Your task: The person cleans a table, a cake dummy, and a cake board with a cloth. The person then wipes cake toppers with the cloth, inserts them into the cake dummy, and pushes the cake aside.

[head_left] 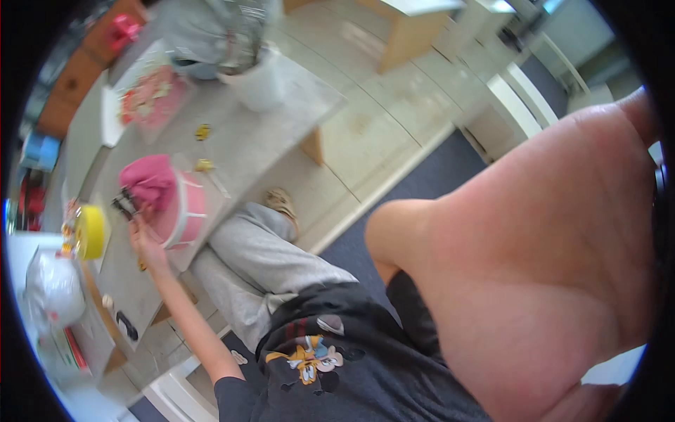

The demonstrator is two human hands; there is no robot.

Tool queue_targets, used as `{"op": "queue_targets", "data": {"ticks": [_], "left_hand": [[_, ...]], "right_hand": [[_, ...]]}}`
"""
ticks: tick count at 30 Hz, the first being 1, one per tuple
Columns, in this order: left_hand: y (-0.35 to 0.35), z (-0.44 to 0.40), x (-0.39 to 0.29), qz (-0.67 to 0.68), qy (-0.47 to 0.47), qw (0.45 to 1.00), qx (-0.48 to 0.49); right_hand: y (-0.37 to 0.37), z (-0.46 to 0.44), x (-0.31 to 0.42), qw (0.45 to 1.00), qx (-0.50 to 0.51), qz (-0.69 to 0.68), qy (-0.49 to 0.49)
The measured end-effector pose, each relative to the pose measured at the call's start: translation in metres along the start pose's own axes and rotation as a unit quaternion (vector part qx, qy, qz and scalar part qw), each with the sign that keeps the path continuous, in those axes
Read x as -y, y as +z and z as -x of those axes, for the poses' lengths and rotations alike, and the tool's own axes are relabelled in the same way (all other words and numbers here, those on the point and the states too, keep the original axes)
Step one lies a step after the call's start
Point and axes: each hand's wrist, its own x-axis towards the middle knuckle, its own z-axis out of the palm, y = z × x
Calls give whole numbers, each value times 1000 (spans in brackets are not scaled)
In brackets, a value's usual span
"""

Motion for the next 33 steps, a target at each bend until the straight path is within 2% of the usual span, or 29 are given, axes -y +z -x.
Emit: {"op": "queue_targets", "data": {"ticks": [2, 3, 7, 11, 13, 15, 18, 22, 24, 25, 26, 27, 28, 29, 30, 31, 32, 33], "left_hand": [[26, 9, -14, -75, 38, 996, -12], [23, 12, -15, -70, 2, 997, -29], [41, 19, -33, -37, 19, 998, -47], [51, 21, -55, 16, -13, 1000, -18], [44, 18, -52, 3, -2, 1000, -9], [39, 19, -48, 46, 0, 998, 46], [36, 18, -47, 53, -7, 997, 57], [36, 17, -47, 80, -7, 997, -14], [26, 21, -45, 143, -49, 987, -53], [21, 19, -48, 147, -39, 987, -56], [15, 22, -50, 167, -52, 982, -68], [11, 25, -51, 187, -68, 977, -79], [17, 29, -70, 183, -69, 975, -105], [12, 30, -72, 187, -63, 975, -105], [3, 31, -75, 182, -69, 977, -89], [-4, 32, -77, 173, -78, 979, -71], [4, 35, -107, 94, -54, 992, -62], [-2, 36, -106, 91, -51, 993, -63]], "right_hand": [[42, -5, -10, 997, -36, -71, -17], [69, -7, -8, 992, -53, -109, -19], [191, -19, 29, 952, -120, -279, -28], [259, -40, 56, 923, -148, -350, -66], [280, -50, 71, 913, -165, -365, -82], [294, -51, 84, 909, -169, -370, -88], [299, -45, 100, 915, -147, -366, -80], [314, -53, 115, 912, -121, -378, -101], [321, -57, 122, 908, -105, -391, -109], [322, -65, 128, 905, -105, -396, -118], [329, -41, 126, 937, -38, -347, 11], [341, -3, 120, 947, 31, -289, 141], [356, 20, 109, 938, 231, -196, 166], [374, 44, 108, 887, 307, -300, 172], [395, 97, 94, 896, 401, -173, 75], [409, 156, 89, 884, 456, -91, 49], [408, 197, 93, 870, 477, -93, 77], [403, 219, 99, 856, 497, -96, 103]]}}
